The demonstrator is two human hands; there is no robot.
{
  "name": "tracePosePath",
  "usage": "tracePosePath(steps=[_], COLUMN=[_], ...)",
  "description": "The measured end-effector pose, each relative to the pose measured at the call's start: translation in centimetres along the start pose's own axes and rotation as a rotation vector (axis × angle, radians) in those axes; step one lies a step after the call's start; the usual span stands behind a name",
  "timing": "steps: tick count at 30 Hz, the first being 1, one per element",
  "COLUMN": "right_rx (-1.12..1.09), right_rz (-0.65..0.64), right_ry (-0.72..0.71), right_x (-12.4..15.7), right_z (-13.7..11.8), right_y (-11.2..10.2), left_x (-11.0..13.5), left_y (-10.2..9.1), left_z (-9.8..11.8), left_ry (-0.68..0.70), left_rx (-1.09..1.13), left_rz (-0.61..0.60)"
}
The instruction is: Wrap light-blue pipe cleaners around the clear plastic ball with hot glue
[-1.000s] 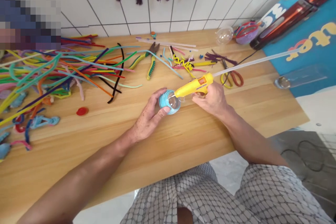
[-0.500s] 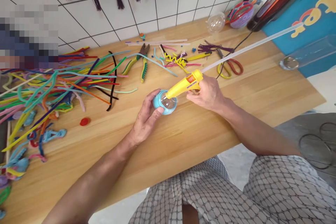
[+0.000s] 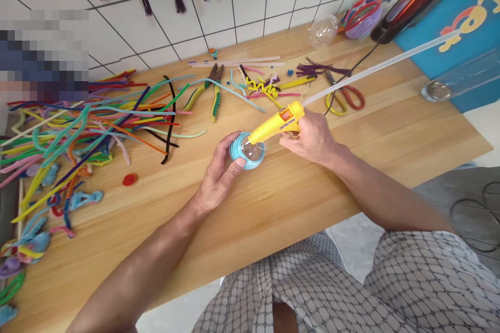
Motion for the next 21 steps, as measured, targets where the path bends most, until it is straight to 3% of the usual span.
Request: tracePosePath(steps=[7,21], right_rx=[0.030,-0.002], right_rz=[0.056,0.050], right_ry=[-0.071,-0.052], right_x=[0.23,0.02], right_z=[-0.13,-0.06], right_y=[0.01,-0.06], left_x=[-0.01,0.05], left_y=[-0.11,-0.11], left_z=[0.01,0.05], left_ry=[0.041,0.054], left_rx=[0.020,0.006], left_rz=[0.015,0.012])
Point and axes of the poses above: each hand's wrist, its own x-axis away from the middle knuckle, its own y-axis out of the palm, z = x × y, the point moved 7 cm from there along -x, towards the middle knuckle, and after that the axes turned 10 degrees about -z, right-handed, at the moved point
